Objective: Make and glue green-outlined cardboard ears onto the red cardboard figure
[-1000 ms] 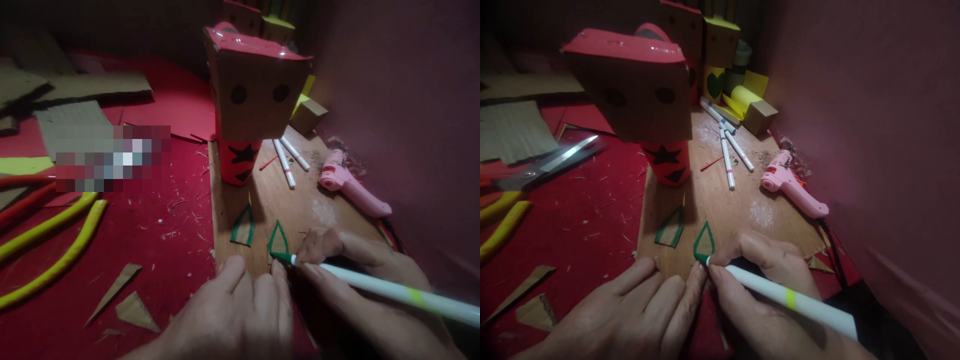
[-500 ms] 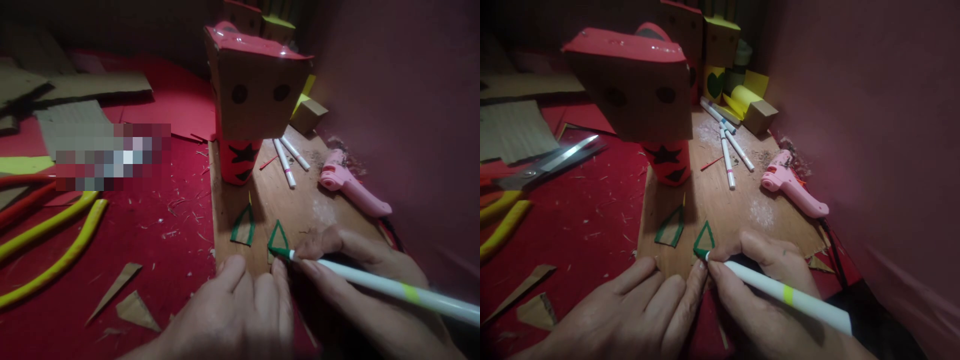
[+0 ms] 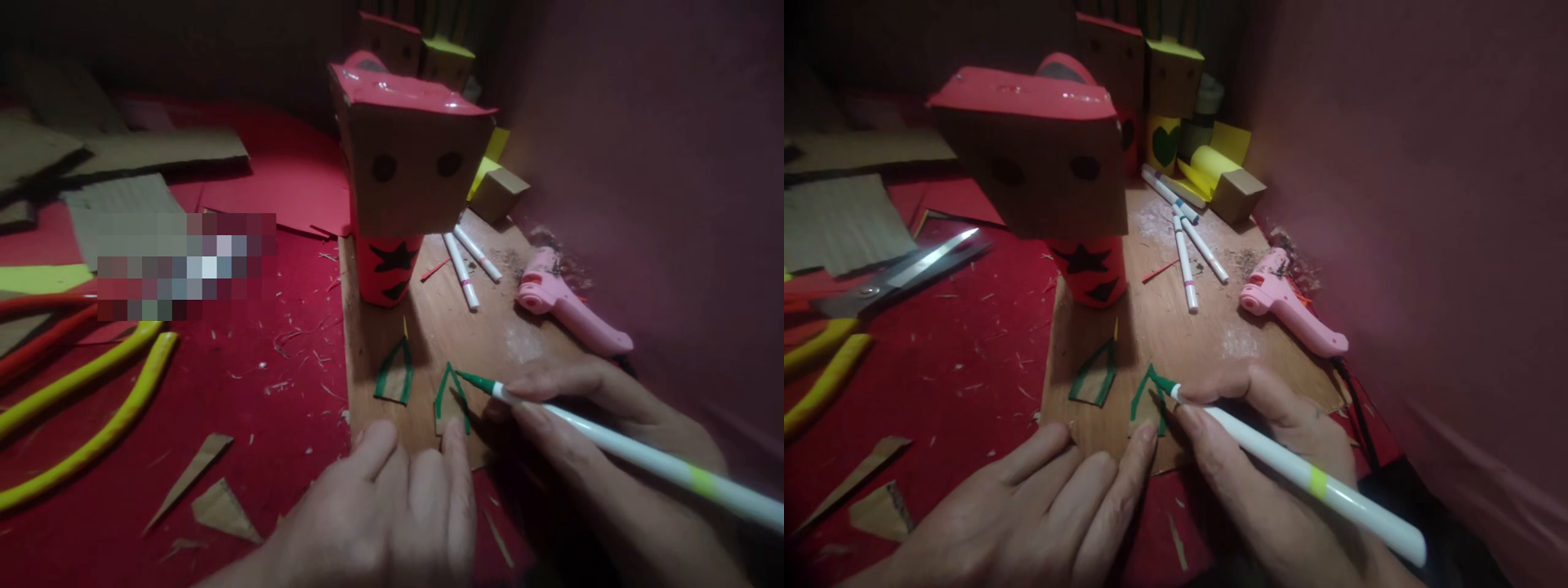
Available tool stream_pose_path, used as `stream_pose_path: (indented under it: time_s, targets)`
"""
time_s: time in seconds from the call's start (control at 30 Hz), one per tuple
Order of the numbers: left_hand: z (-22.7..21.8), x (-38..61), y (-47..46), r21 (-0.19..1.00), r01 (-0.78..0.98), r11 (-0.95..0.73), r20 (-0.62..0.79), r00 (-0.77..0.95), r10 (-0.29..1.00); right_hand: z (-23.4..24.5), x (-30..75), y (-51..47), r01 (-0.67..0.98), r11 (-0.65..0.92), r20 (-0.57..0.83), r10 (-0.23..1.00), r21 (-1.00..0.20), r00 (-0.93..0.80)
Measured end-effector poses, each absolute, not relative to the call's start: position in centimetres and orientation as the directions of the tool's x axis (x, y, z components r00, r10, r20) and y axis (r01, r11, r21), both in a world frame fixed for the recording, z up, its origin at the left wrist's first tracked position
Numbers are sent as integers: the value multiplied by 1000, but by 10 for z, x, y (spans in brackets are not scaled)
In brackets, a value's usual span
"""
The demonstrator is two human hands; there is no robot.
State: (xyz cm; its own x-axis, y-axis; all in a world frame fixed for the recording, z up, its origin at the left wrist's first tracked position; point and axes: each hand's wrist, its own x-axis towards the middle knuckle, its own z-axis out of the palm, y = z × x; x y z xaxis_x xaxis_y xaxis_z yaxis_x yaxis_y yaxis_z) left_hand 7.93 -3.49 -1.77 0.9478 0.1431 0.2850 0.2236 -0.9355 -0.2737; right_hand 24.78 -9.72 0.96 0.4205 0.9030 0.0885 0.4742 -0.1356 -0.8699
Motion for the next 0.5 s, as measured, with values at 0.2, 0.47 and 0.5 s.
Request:
stream_pose_path:
  time_s: [0.2,0.47,0.5]
  targets:
    - [-17,80,-34,-253,204,-946,349,931,108,8,245,-96,406,-119,82,893,-906,443]
    - [-7,71,-15,52,202,-978,368,907,207,4,252,-96,464,-72,96,940,-883,328]
    - [-6,70,-11,105,222,-969,384,890,245,3,252,-96,419,-92,61,939,-903,338]
